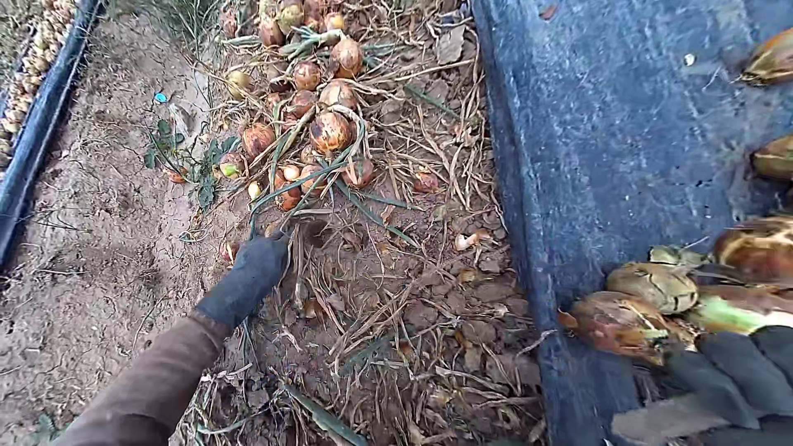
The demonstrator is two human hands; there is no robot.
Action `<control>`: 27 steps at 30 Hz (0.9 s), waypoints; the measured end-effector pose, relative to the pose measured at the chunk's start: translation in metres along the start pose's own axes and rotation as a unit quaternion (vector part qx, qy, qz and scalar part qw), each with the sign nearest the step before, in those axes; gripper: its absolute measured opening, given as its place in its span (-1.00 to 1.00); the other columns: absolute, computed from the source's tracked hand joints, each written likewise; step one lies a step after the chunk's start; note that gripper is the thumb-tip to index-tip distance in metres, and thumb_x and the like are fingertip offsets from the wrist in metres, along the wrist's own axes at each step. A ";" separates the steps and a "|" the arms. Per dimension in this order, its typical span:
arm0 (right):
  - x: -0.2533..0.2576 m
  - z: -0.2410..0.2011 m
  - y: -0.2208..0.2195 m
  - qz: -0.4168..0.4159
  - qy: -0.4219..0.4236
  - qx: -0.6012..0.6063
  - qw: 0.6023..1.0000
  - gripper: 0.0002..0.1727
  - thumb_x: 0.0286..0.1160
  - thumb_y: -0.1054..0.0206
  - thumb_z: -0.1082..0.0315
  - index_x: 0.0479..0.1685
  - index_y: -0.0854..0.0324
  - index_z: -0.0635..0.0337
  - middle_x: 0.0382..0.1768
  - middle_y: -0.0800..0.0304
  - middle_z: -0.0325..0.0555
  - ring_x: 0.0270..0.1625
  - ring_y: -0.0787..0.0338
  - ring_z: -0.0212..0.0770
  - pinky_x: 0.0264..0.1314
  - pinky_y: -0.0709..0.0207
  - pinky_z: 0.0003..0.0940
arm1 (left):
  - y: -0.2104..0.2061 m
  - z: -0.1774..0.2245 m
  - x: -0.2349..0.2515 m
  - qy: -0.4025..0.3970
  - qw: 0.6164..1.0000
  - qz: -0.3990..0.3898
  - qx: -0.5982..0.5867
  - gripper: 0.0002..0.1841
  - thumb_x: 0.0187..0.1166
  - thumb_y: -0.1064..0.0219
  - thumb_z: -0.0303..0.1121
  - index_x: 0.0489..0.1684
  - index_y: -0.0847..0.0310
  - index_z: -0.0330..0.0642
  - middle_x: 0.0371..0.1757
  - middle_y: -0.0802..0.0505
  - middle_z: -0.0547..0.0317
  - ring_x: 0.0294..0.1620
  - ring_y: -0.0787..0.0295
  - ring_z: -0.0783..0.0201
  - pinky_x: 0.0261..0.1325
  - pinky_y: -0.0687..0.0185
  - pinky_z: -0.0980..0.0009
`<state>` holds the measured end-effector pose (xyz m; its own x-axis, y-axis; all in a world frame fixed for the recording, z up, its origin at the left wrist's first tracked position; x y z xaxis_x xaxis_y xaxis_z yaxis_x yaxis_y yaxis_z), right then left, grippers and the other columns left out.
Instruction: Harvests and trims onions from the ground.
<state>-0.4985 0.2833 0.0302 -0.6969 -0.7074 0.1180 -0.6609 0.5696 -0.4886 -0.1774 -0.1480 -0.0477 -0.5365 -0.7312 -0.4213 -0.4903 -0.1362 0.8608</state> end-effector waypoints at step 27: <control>-0.067 0.124 -0.138 -0.091 -0.253 -0.061 0.961 -0.39 0.66 -0.08 -0.36 -0.42 -0.66 -0.04 -0.79 -0.33 -0.33 -0.82 -0.32 -0.41 -0.83 -0.31 -0.44 | 0.109 0.117 -0.218 -0.204 0.782 0.130 -0.575 -0.64 0.71 -0.31 -0.13 -0.58 -0.70 -0.01 -0.50 -0.76 0.35 -0.42 -0.72 0.43 -0.24 -0.73 0.41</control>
<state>-0.3261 0.2006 -0.0179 -0.3631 -0.8952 -0.2585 -0.8084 0.4406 -0.3903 -0.1940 0.0748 0.1048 -0.8053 -0.5912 -0.0439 0.4862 -0.7010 0.5217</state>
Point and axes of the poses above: each hand's wrist, its own x-axis towards the middle knuckle, its own y-axis out of the back of the hand, z = x × y, the point moved 8 cm from there along x, towards the middle knuckle
